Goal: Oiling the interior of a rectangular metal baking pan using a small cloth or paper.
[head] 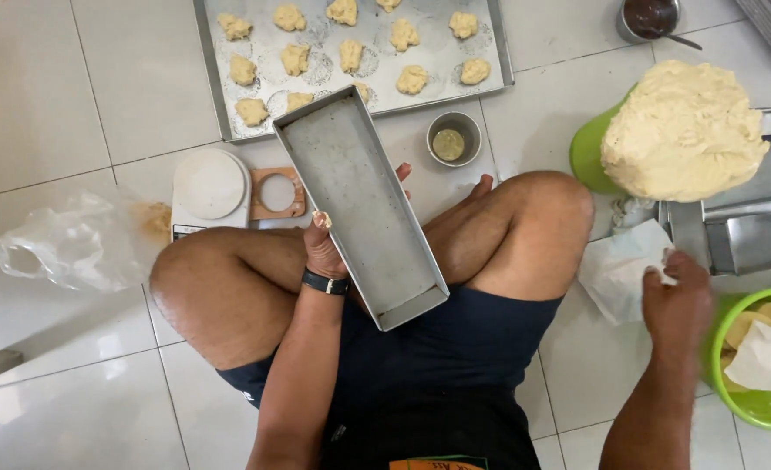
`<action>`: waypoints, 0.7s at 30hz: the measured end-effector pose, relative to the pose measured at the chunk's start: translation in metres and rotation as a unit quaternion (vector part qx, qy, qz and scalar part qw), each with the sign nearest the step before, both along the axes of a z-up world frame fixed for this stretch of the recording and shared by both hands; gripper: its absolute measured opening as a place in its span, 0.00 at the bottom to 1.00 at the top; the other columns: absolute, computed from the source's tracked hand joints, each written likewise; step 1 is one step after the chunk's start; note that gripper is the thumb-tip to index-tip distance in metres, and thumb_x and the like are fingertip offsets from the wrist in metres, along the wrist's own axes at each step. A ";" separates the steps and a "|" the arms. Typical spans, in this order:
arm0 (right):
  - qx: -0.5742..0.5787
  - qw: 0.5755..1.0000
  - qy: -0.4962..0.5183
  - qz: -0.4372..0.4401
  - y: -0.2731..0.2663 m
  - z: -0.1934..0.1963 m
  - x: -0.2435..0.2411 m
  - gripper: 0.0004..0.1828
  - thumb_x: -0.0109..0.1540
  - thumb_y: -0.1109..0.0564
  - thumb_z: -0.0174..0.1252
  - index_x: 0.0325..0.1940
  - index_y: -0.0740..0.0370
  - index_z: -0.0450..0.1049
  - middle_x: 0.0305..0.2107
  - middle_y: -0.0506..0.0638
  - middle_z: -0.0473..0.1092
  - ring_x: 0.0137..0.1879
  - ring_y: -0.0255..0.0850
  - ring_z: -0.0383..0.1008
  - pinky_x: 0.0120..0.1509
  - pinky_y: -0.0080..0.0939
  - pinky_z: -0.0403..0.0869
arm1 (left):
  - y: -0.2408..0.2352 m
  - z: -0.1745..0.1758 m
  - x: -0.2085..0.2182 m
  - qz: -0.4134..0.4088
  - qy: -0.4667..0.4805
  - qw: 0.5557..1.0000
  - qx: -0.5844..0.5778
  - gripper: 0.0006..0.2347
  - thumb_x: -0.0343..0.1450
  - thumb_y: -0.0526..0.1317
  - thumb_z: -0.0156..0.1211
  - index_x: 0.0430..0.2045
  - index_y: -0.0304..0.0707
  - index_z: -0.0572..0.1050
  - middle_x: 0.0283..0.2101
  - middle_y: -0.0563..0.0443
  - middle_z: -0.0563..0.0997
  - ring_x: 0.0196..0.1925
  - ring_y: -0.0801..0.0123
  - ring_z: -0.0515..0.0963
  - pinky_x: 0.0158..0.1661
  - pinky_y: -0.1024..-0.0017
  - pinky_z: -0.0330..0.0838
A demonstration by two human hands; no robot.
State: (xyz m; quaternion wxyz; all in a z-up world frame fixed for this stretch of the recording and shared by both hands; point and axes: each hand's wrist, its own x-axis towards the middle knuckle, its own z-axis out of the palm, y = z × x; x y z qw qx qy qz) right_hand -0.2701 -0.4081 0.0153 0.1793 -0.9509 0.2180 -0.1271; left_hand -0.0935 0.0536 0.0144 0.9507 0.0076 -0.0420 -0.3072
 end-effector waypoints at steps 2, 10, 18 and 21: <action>-0.079 0.994 0.081 0.002 0.003 -0.039 -0.017 0.26 0.61 0.63 0.65 0.64 0.71 0.75 0.54 0.66 0.72 0.53 0.60 0.72 0.52 0.55 0.75 | -0.002 0.000 -0.001 0.008 -0.005 1.000 0.014 0.46 0.58 0.38 0.74 0.73 0.45 0.53 0.77 0.24 0.49 0.70 0.38 0.65 0.67 0.50 0.67; -0.192 0.978 0.081 0.013 0.003 -0.104 -0.050 0.23 0.61 0.63 0.61 0.61 0.63 0.80 0.58 0.62 0.71 0.59 0.59 0.69 0.61 0.56 0.67 | 0.002 -0.003 -0.005 0.029 -0.016 0.999 0.039 0.45 0.60 0.42 0.76 0.73 0.46 0.54 0.77 0.22 0.49 0.71 0.41 0.66 0.66 0.52 0.68; 0.009 0.986 -0.158 -0.059 0.007 -0.031 -0.028 0.13 0.70 0.77 0.53 0.57 0.83 0.78 0.44 0.68 0.73 0.44 0.50 0.72 0.45 0.44 0.75 | 0.001 0.006 -0.005 0.033 -0.038 0.998 0.046 0.45 0.59 0.44 0.77 0.73 0.44 0.55 0.76 0.23 0.53 0.67 0.45 0.71 0.61 0.55 0.74; 0.171 0.943 -0.283 0.028 0.020 -0.002 -0.009 0.20 0.65 0.83 0.45 0.55 0.78 0.75 0.51 0.64 0.74 0.54 0.48 0.72 0.64 0.43 0.73 | -0.002 0.010 -0.006 0.032 -0.041 0.996 0.075 0.44 0.59 0.44 0.73 0.73 0.43 0.55 0.74 0.24 0.56 0.66 0.49 0.72 0.59 0.60 0.75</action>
